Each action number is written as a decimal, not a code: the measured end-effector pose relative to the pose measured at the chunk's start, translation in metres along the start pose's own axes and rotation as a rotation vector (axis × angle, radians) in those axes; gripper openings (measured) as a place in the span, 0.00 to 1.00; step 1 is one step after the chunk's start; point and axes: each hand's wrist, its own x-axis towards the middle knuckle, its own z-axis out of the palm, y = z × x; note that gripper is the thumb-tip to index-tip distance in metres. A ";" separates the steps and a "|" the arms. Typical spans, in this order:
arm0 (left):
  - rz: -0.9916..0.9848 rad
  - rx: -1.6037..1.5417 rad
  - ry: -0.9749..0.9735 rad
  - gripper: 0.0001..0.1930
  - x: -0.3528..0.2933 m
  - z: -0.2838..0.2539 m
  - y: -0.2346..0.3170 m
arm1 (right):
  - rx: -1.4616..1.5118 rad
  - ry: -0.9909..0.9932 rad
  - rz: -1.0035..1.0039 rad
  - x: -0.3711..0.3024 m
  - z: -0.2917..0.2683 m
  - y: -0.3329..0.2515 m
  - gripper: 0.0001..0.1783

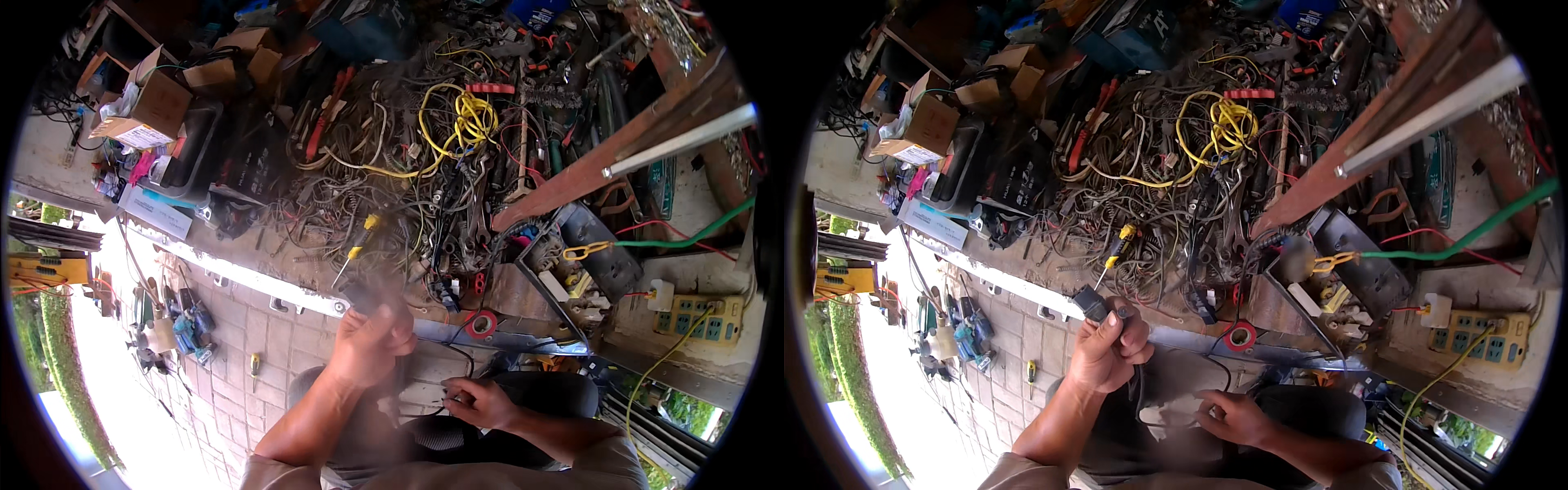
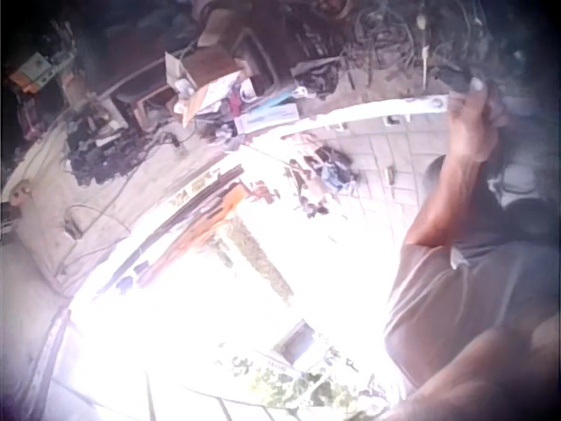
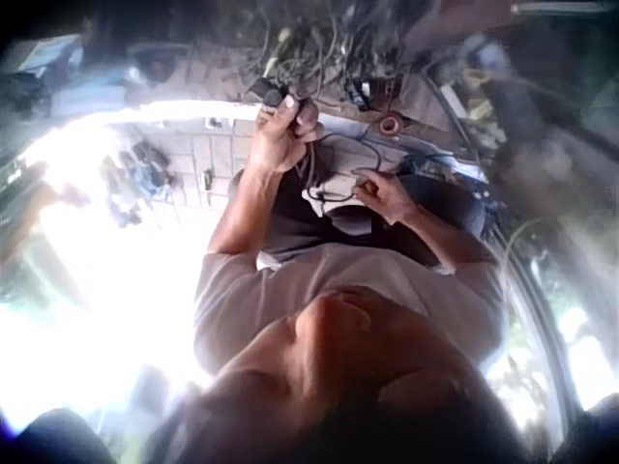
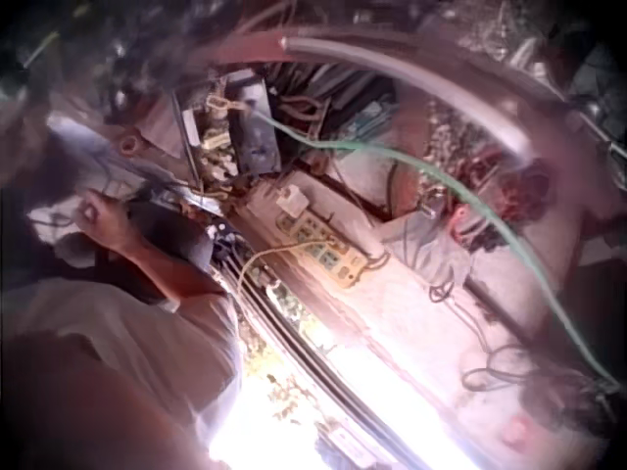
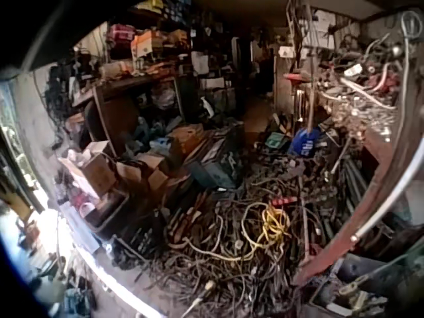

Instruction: The person sits in a cluttered workshop and uses a multimeter to test a small electronic component. They then use a screwdriver to strip the insulation from the component's wires and wrap the exposed ends with red electrical tape.

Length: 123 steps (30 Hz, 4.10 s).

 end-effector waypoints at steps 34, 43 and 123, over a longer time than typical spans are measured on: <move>-0.036 0.397 0.535 0.18 -0.144 0.091 0.264 | -1.039 1.267 -0.285 0.116 -0.356 -0.768 0.18; -0.141 0.401 0.931 0.12 -0.217 0.100 0.294 | -0.965 1.992 0.314 0.135 -0.522 -0.755 0.14; -0.693 0.352 0.148 0.10 -0.035 -0.004 -0.035 | 0.403 1.057 0.637 -0.108 -0.162 0.065 0.14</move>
